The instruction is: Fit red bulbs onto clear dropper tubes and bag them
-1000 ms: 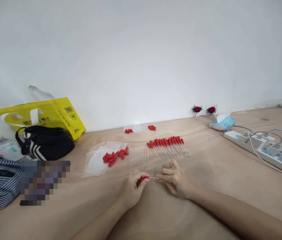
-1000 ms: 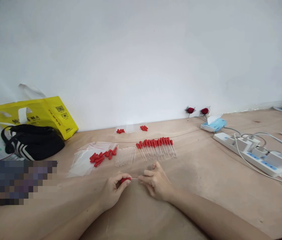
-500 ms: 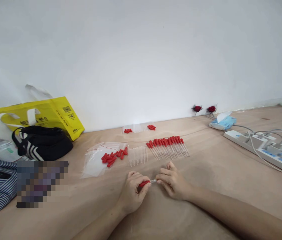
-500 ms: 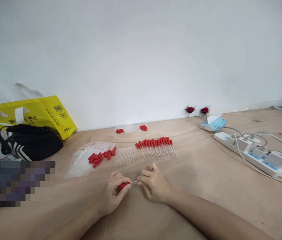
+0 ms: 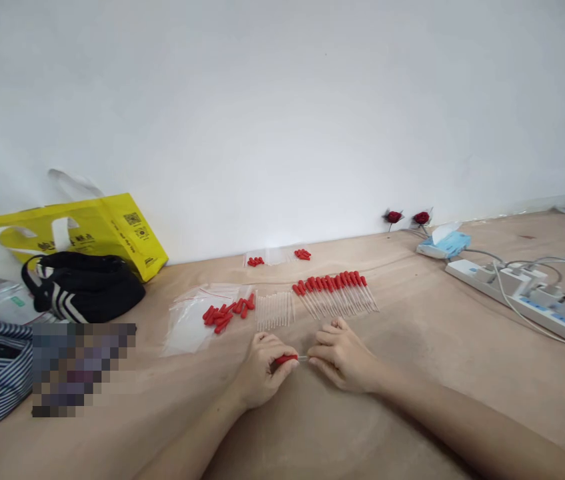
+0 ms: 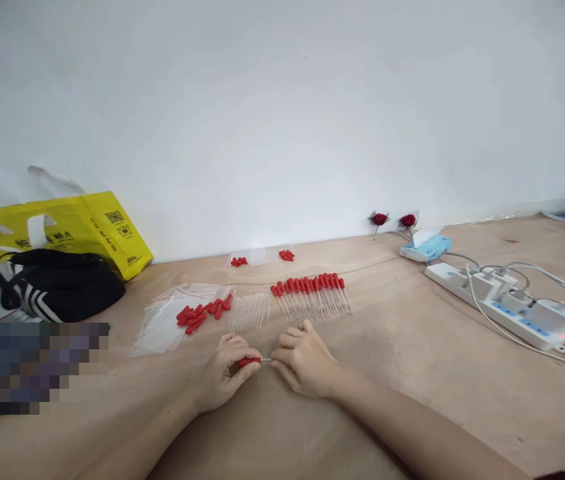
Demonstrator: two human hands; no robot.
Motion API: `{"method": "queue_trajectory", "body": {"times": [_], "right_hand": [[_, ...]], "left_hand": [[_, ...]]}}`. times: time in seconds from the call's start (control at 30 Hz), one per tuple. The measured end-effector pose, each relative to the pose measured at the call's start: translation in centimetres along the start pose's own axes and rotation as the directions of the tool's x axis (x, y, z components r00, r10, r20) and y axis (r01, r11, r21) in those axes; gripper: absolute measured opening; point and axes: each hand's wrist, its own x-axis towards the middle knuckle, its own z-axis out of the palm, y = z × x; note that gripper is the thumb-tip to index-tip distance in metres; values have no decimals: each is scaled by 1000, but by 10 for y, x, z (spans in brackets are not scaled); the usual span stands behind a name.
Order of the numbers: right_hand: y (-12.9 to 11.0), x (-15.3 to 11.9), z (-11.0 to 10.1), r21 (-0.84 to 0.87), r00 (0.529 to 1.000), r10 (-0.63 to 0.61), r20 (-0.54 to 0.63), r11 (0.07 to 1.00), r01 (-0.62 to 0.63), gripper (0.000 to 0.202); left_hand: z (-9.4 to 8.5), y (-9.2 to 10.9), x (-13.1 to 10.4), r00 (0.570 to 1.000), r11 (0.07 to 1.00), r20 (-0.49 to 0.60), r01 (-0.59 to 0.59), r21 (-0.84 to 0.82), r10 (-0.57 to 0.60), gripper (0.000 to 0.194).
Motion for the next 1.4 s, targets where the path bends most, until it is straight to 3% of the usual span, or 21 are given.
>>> {"method": "queue_trajectory", "body": {"times": [0.1,0.17,0.23,0.33,0.47,0.63,0.77,0.9,1.03,1.17,1.4], "right_hand": [[4,3,-3,5,997,71,34,997,-71,17],[13,8,-2,26,970,245,2,969,-245,18],[27,16,2,61,878,475,-66,880,-471,19],[46,34,9,76,714,687,-138,726,-684,21],[57,57,20,-10,629,757,-177,638,-770,16],[58,64,28,-107,612,774,-162,603,-791,18],[53,67,28,-136,653,739,-167,639,-757,24],[38,79,29,-182,686,721,-99,665,-724,28],[25,92,31,-239,648,762,-10,627,-741,27],[22,99,33,-249,629,777,7,611,-752,25],[21,106,39,-276,623,779,70,615,-739,24]], "left_hand": [[-4,-13,0,996,999,-88,2,50,3,16],[-8,-27,0,966,989,-256,79,127,-44,29],[-12,-44,0,889,954,-443,226,196,-120,31],[-19,-67,-1,785,854,-572,449,262,-237,24],[-26,-79,-3,718,699,-585,635,329,-377,23],[-24,-77,0,733,644,-591,638,423,-337,18],[-20,-77,11,733,602,-605,645,471,-311,21],[-23,-81,29,648,519,-650,742,424,-396,31],[-27,-84,44,578,460,-655,807,371,-487,39],[-27,-85,50,572,476,-621,812,337,-536,42],[-28,-84,58,576,560,-622,789,253,-530,26]]}}
